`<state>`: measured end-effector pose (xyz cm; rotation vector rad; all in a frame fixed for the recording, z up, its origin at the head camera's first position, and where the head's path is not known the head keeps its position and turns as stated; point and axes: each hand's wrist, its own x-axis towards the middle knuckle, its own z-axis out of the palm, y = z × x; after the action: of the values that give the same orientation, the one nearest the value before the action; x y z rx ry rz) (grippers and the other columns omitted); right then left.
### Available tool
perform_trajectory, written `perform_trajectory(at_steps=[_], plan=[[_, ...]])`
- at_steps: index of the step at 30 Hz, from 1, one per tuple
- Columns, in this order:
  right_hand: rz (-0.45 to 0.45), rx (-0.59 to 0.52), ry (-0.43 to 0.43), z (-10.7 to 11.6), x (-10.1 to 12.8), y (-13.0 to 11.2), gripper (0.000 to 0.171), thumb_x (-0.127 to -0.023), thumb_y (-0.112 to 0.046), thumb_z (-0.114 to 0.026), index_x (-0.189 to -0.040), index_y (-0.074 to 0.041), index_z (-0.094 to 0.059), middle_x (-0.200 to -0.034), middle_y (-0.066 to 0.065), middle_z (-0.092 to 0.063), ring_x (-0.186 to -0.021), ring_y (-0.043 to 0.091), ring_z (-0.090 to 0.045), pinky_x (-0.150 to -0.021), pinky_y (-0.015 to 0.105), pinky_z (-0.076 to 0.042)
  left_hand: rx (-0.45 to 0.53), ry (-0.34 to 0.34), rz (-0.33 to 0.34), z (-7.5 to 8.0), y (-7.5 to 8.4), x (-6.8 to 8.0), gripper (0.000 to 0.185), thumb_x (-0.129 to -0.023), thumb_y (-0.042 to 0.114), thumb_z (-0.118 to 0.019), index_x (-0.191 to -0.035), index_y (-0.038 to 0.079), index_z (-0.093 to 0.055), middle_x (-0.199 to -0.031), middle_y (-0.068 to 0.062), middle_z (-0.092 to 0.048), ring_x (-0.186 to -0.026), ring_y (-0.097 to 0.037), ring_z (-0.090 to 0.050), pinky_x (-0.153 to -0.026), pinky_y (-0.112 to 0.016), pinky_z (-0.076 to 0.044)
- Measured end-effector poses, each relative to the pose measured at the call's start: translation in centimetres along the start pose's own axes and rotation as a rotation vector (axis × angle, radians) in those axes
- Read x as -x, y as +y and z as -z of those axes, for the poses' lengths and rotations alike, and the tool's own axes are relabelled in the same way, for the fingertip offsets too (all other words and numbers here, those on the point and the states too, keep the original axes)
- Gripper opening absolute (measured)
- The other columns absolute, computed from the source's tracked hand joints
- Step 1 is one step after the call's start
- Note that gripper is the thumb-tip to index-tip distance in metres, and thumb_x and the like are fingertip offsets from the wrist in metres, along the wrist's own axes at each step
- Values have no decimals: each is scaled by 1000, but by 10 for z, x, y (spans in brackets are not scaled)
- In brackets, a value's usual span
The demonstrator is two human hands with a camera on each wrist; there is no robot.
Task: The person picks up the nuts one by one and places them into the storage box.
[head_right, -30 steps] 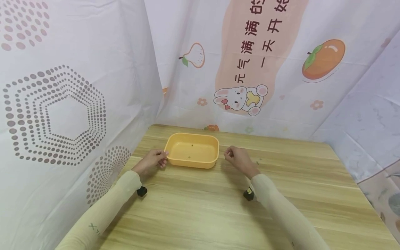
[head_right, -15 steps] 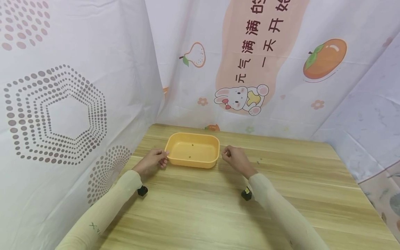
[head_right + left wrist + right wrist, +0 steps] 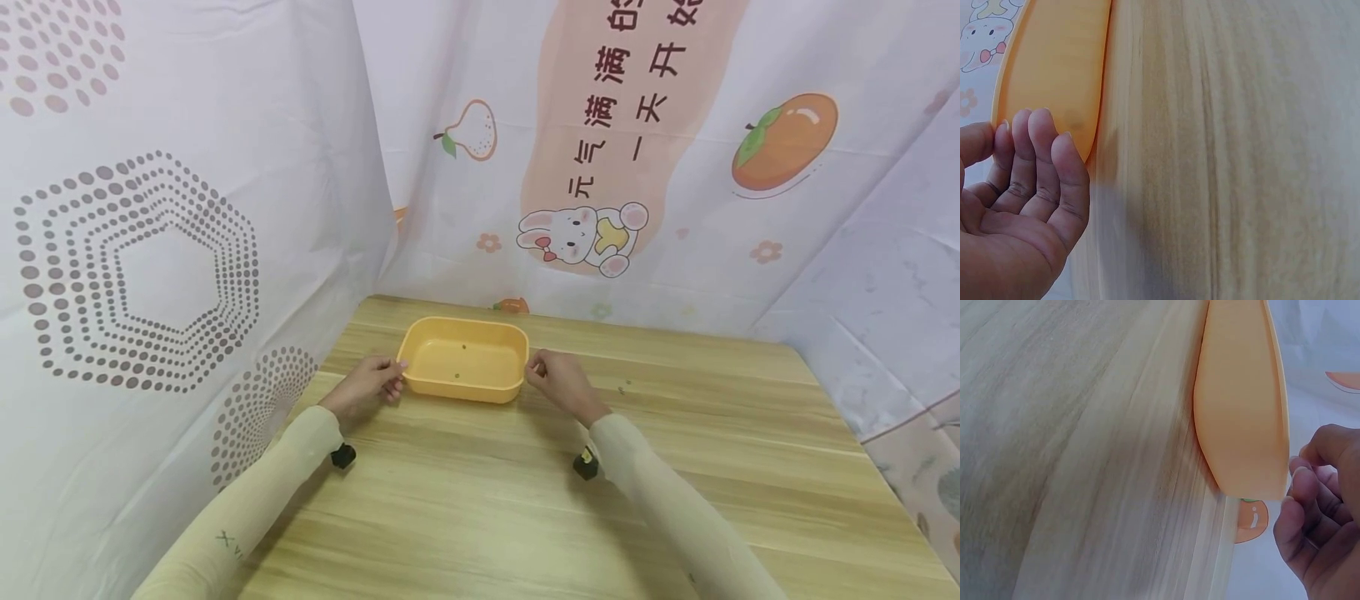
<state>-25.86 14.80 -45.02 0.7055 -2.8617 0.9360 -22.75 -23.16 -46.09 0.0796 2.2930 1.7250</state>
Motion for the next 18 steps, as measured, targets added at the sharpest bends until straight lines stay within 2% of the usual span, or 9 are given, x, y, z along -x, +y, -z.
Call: perform_trajectory(at_steps=[7,14,18], plan=[[31,2,1,-5,-3,1,6,-96,-12,-68,-94,-7,-71,-73,-3,-64,-60,10,-53,-53,25,-45,16,31,-2,-1,-15,-9,34,-109,26,-56,-99,-6,-61,-95,-20,-65,-74,-21,-62,-70,-34,-58],[53,-1,0,-12,-8,2,8,-96,-12,-68,-94,-5,-73,-75,-3,-66,-65,9,-56,-56,24,-47,13,39,1,-2,-16,-10,34,-108,27,-57,-99,-5,-61,-93,-18,-65,-74,-21,-62,-70,-35,-59],[57,17,1,-13,-9,1,9,-96,-12,-68,-94,-6,-73,-75,-3,-66,-64,9,-55,-57,24,-46,7,33,7,-1,-16,-11,32,-109,22,-54,-100,-8,-61,-95,-23,-65,-76,-25,-63,-73,-40,-60]])
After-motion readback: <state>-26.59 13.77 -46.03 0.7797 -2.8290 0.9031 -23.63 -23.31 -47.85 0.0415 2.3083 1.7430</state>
